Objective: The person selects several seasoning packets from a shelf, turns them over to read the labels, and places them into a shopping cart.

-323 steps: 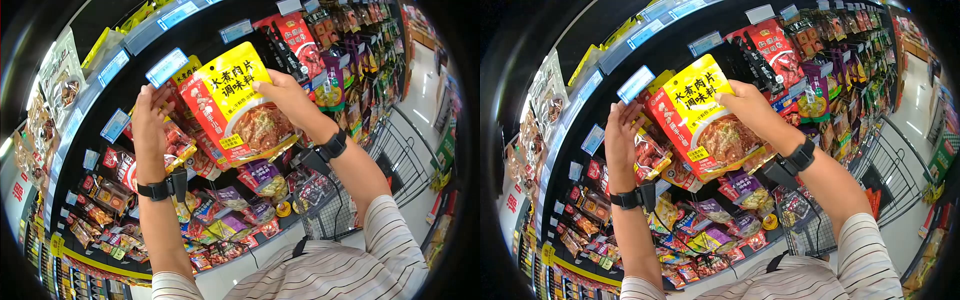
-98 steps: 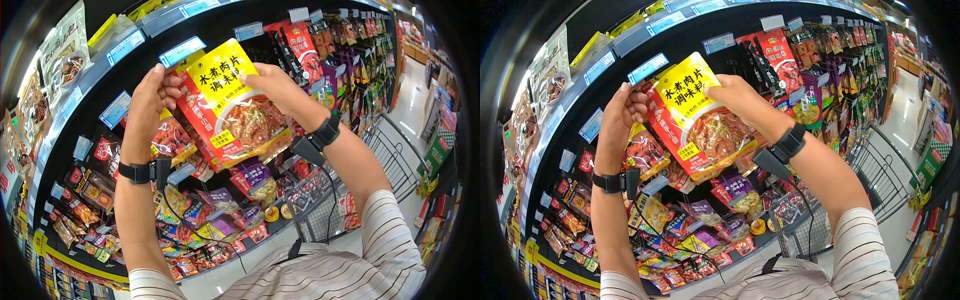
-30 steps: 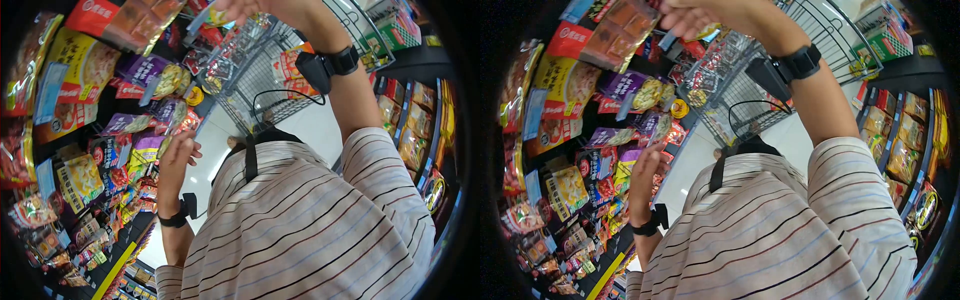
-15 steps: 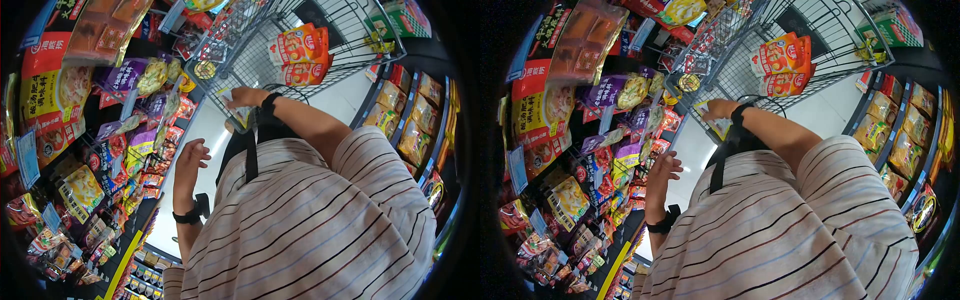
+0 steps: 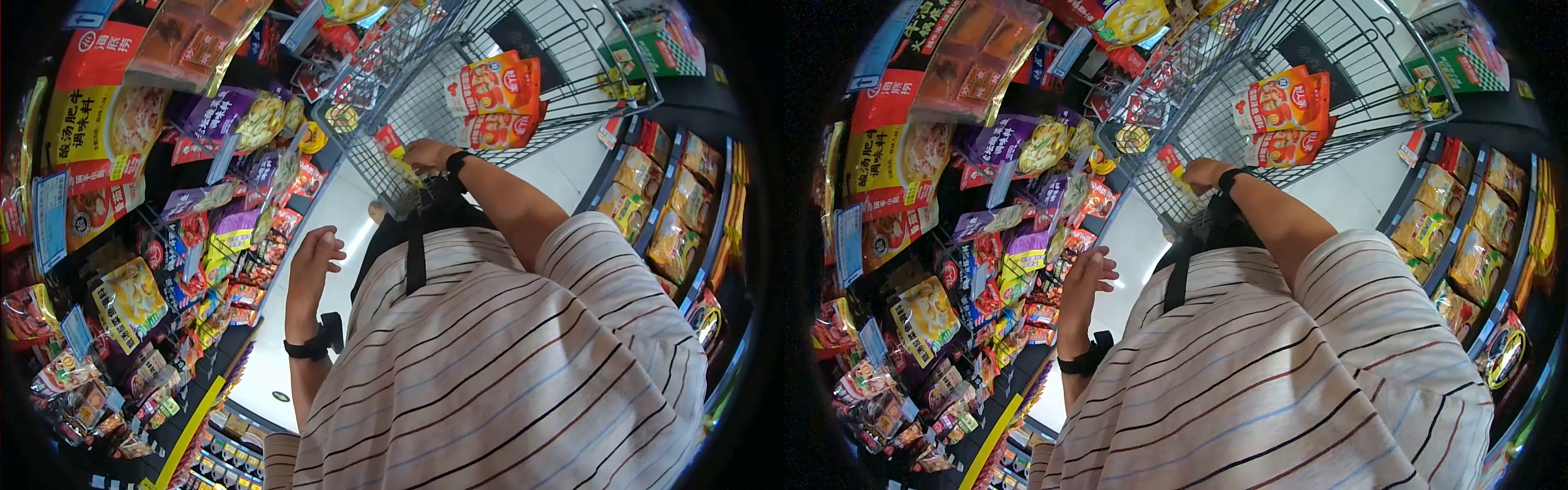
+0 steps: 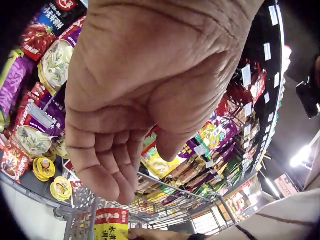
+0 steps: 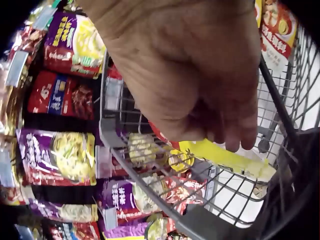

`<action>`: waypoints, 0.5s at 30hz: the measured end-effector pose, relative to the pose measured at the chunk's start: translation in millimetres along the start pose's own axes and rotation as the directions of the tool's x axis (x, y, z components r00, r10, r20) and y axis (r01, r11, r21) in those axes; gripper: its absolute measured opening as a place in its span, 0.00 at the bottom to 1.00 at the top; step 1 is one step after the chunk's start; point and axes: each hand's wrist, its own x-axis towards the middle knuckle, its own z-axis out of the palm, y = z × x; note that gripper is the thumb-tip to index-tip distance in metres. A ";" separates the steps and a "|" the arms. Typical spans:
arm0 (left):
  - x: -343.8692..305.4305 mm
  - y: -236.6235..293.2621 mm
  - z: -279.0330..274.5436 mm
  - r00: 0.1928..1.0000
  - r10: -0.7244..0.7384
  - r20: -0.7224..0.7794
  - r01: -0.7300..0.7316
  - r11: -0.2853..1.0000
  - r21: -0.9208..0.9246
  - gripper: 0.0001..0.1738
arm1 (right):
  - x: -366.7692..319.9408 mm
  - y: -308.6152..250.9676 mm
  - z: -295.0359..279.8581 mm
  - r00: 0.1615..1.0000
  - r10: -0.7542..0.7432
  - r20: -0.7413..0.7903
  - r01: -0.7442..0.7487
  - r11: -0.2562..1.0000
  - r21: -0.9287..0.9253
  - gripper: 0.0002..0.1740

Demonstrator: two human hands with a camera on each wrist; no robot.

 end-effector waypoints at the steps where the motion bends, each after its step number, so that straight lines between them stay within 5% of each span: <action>1: -0.3 -2.0 -1.4 1.000 -0.002 0.002 0.002 1.000 0.006 0.24 | -6.9 1.1 -8.7 0.994 -0.107 0.029 0.109 0.989 -0.102 0.10; 3: -1.6 -4.3 -4.6 1.000 -0.010 0.014 0.010 1.000 0.005 0.25 | -14.6 -0.1 -14.3 0.989 -0.146 0.038 0.147 0.989 -0.007 0.08; 6: -1.6 -5.0 -8.5 1.000 -0.001 0.026 0.000 1.000 0.009 0.25 | -34.9 -22.5 -18.5 0.999 0.042 0.014 -0.043 0.835 0.549 0.08; 15: 17.4 16.3 -18.8 0.977 0.178 0.115 -0.186 0.981 0.061 0.25 | -134.5 -124.0 -53.8 0.947 -0.284 -0.147 0.318 0.782 0.536 0.16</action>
